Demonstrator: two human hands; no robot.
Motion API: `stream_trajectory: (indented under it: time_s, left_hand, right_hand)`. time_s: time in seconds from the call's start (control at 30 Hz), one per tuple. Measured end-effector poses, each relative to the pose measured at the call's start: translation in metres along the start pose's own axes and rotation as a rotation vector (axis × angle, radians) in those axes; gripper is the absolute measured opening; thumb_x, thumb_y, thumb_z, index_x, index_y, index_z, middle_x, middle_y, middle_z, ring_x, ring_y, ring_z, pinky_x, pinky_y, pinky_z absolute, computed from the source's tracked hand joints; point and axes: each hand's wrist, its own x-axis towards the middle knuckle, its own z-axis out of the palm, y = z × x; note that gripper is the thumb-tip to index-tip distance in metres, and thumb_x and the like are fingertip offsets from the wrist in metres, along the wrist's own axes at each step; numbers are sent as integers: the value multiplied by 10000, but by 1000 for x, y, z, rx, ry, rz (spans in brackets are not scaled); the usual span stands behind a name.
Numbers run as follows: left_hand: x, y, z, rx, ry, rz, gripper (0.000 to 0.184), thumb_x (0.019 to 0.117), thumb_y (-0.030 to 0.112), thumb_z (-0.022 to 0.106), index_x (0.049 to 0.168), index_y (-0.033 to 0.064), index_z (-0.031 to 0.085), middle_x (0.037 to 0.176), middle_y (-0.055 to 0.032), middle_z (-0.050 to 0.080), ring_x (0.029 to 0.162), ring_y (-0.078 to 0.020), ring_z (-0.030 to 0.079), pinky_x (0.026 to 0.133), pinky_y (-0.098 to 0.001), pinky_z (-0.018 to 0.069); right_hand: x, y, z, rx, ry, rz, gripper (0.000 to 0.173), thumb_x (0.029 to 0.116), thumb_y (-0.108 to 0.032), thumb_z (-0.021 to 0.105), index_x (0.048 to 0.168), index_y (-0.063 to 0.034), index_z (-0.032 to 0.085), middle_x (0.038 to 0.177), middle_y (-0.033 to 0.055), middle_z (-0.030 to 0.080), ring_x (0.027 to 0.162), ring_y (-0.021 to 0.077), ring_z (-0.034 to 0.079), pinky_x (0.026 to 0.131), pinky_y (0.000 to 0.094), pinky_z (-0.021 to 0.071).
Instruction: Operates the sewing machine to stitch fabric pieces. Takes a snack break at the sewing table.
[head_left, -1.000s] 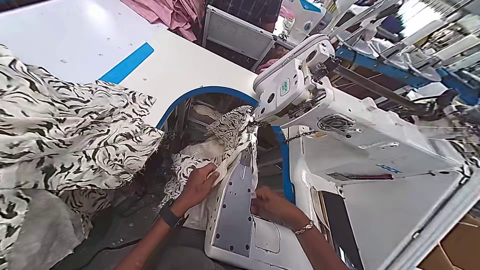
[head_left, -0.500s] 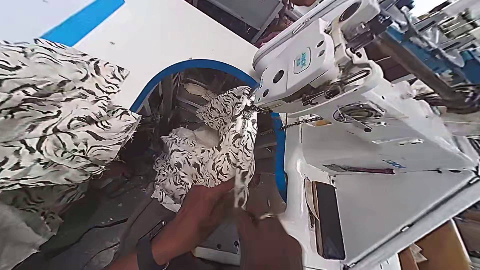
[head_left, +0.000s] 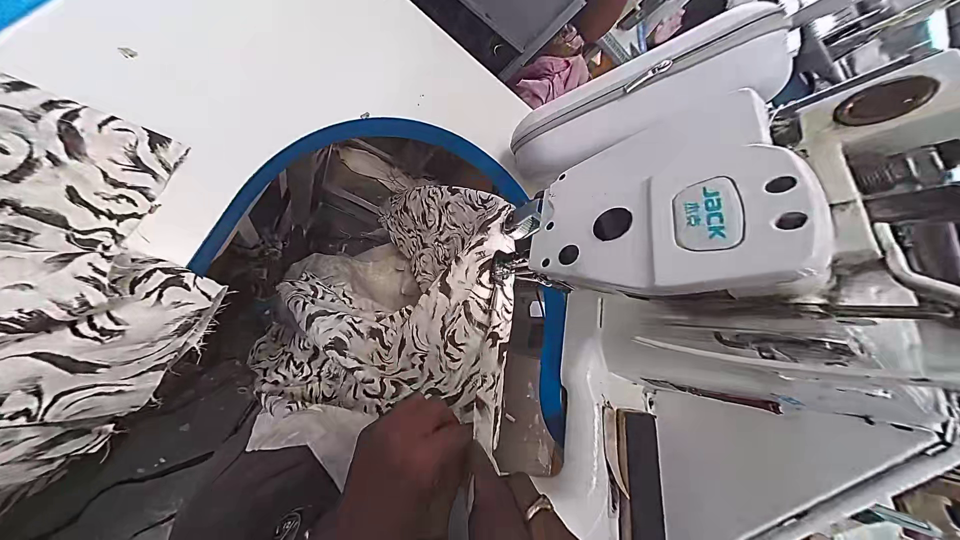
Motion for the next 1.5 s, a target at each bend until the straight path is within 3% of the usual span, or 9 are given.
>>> stream_trajectory:
  time_s: [0.2,0.43,0.6,0.73,0.83,0.93,1.07,1.37,1.5]
  left_hand:
    - [20,-9,6,-303,-142,-151,253,973,145,542,1087,10,723,569,-35,558,442,-115,489,431,-271,412]
    - [49,-33,19,-513,-105,-155,328,1035,115,509,1250,-55,689,718,-25,664,571,-2,527,565,-178,463]
    - [55,-23,2,-470,-347,-299,511,1012,153,570,1490,-11,496,730,-45,639,555,-76,500,559,-248,459]
    - [29,-15,0,-228,-290,-65,158,902,124,596,924,-11,675,519,-59,483,425,-176,476,431,-337,382]
    - [40,-39,0,-421,-353,-65,176,928,93,575,782,7,625,585,-29,504,520,-95,479,510,-269,394]
    - [44,-42,8,-509,-300,-80,197,970,110,546,862,-8,659,638,-22,547,575,-59,502,566,-241,415]
    - [36,-30,6,-463,-238,-205,403,999,125,530,1337,-72,630,770,-74,686,597,-63,538,603,-242,473]
    - [34,-19,14,-183,-51,-173,355,996,162,545,1248,-16,719,624,-79,634,515,-177,554,549,-374,483]
    - [15,-19,7,-132,-101,-164,365,1003,162,532,1276,-4,708,656,-84,657,527,-176,560,557,-364,488]
  right_hand:
    - [23,6,16,6,71,87,250,905,-37,601,1055,66,772,654,104,653,533,163,592,503,234,464]
    - [45,32,48,96,303,114,260,912,-120,599,1009,28,790,667,103,661,533,144,579,494,233,444]
    - [-23,60,46,633,222,308,95,912,-98,700,897,-6,689,724,-42,658,669,-97,589,662,73,507]
    - [16,29,20,104,122,-21,191,926,-145,629,787,-55,725,628,64,632,541,143,598,496,235,464]
    - [38,22,36,-46,171,-98,215,919,-130,563,756,-65,687,587,45,563,464,154,543,414,251,410]
    - [41,23,41,-84,223,-56,225,922,-124,559,824,-33,740,612,66,606,493,173,592,434,268,448]
    - [35,29,50,-50,271,23,255,912,-143,571,934,-26,796,675,91,673,556,205,631,497,300,474]
    - [31,51,66,3,299,94,278,901,-161,570,955,-4,793,693,112,700,538,233,650,477,354,502]
    - [28,69,59,-22,-407,301,190,924,-103,638,952,62,727,844,263,700,814,460,707,661,595,534]
